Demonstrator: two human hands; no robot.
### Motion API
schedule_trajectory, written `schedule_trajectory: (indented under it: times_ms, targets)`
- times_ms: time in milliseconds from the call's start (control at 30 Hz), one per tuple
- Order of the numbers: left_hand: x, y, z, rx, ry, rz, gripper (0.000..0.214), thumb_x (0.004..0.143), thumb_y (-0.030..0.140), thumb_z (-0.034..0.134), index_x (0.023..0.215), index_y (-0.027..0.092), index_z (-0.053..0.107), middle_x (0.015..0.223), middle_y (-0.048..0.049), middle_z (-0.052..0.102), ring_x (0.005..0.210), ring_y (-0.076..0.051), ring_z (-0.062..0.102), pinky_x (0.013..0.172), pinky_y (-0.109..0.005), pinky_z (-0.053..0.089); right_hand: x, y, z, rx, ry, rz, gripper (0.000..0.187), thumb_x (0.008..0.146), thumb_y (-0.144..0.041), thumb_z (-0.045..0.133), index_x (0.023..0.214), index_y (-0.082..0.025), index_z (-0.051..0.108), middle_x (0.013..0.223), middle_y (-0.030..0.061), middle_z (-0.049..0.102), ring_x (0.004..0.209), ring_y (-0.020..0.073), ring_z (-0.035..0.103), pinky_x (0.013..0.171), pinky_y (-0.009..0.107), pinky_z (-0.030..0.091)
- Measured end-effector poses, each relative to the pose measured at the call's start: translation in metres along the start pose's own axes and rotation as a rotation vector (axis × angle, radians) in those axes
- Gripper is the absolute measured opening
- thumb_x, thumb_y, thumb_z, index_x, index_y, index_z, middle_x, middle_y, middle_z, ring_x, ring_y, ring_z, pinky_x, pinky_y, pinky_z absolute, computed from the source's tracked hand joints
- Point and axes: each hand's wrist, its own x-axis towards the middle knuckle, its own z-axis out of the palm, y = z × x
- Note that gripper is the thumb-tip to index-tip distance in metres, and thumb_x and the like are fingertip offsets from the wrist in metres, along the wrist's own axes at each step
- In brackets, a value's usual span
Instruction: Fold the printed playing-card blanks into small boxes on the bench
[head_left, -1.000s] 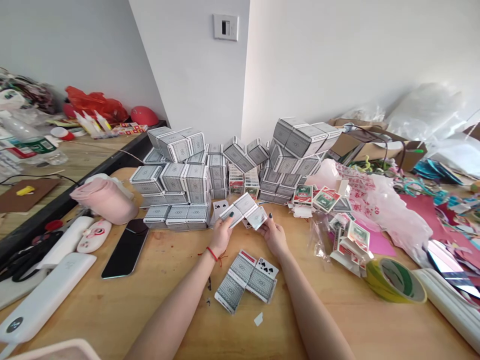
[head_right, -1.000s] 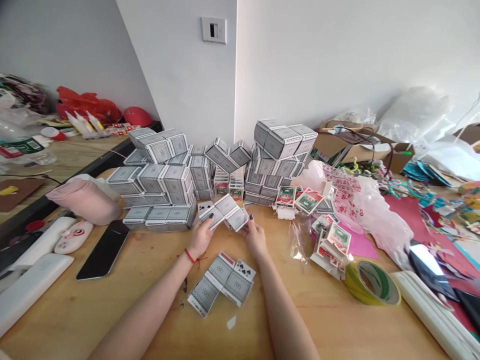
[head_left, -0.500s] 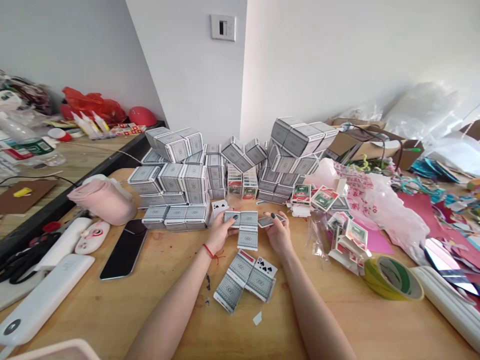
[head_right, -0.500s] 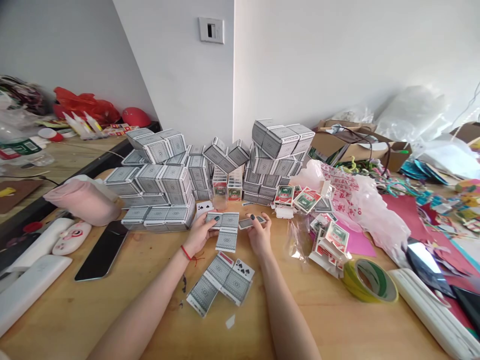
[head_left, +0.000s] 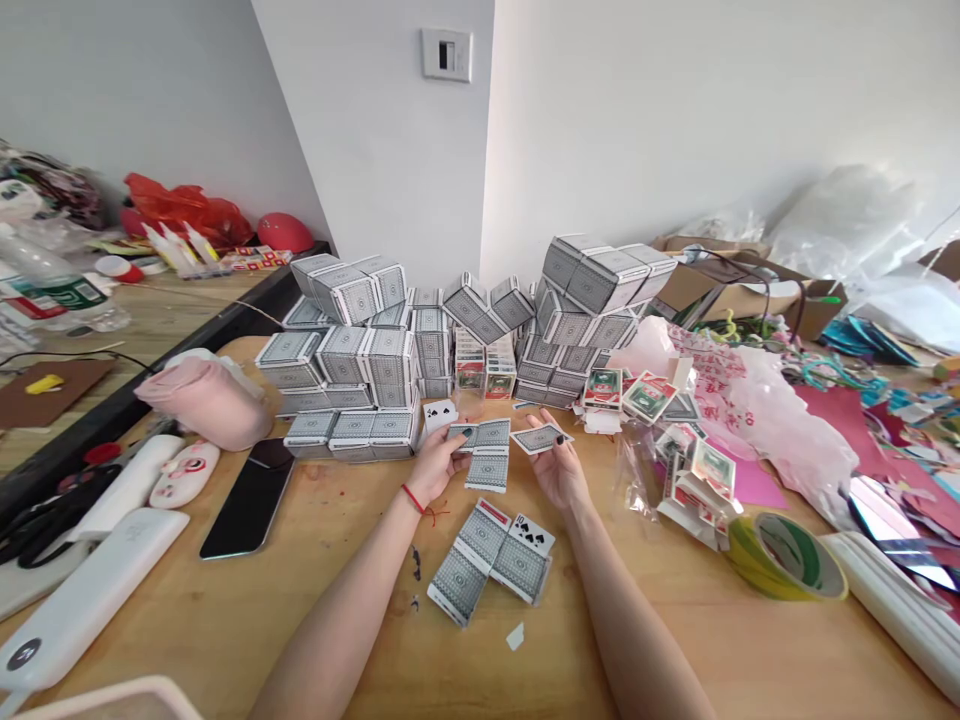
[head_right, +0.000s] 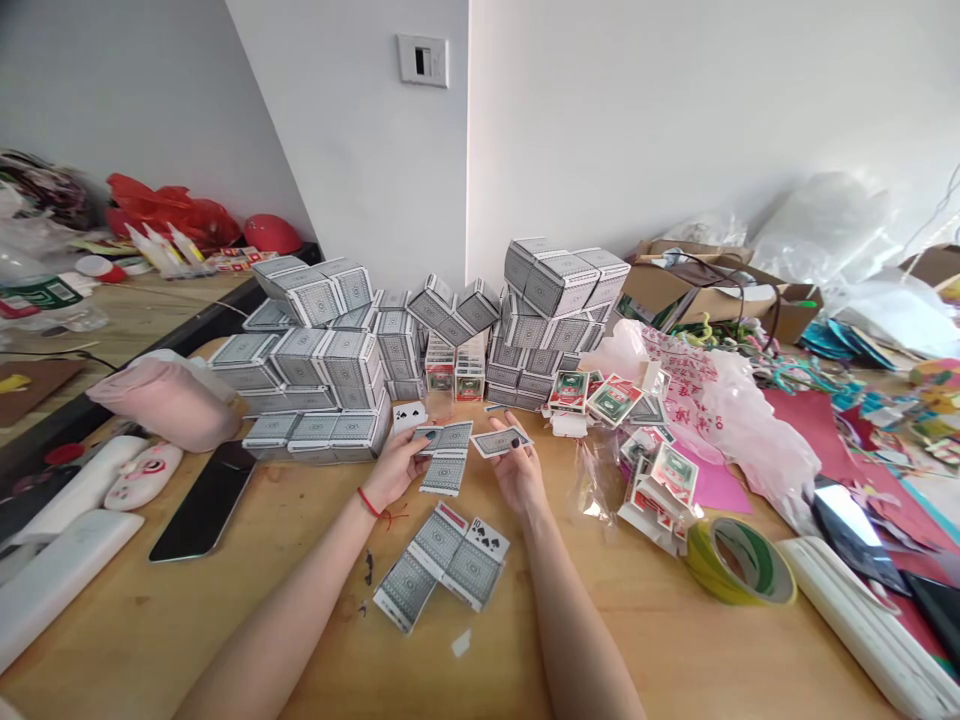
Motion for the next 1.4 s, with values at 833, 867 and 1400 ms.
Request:
schedule_trajectory:
  times_ms: [833, 867, 1400]
  targets:
    - [0.004, -0.003, -0.005, 0.087, -0.007, -0.019, 0.027, 0.067, 0.012, 0.064, 0.093, 0.016, 0.057, 0.066, -0.0001, 0.063, 0.050, -0.008, 0.058, 0.044, -0.017, 0.048, -0.009, -0.002, 0.010, -0.170, 0.036, -0.159, 0.066, 0.053, -0.026, 0.073, 0.114, -0.030, 0.049, 0.115, 0.0054, 0.057, 0.067, 0.0112, 0.057, 0.056, 0.023, 0.046]
    - [0.004, -0.003, -0.004, 0.087, -0.006, -0.019, 0.026, 0.067, 0.012, 0.063, 0.092, 0.016, 0.057, 0.067, -0.0001, 0.063, 0.050, -0.008, 0.058, 0.044, -0.017, 0.048, -0.009, -0.002, 0.010, -0.187, 0.035, -0.163, 0.066, 0.054, -0.026, 0.073, 0.115, -0.030, 0.048, 0.113, 0.0049, 0.058, 0.070, 0.0121, 0.058, 0.057, 0.023, 0.046]
    - [-0.009, 0.008, -0.002, 0.202, -0.108, 0.024, 0.044, 0.062, 0.021, 0.066, 0.101, 0.024, 0.047, 0.081, -0.0002, 0.057, 0.068, -0.015, 0.061, 0.053, -0.028, 0.053, -0.006, 0.010, 0.002, -0.416, 0.057, -0.153, 0.041, 0.064, -0.027, 0.066, 0.100, -0.025, 0.046, 0.060, -0.0081, 0.057, 0.036, 0.0078, 0.048, 0.035, 0.020, 0.041]
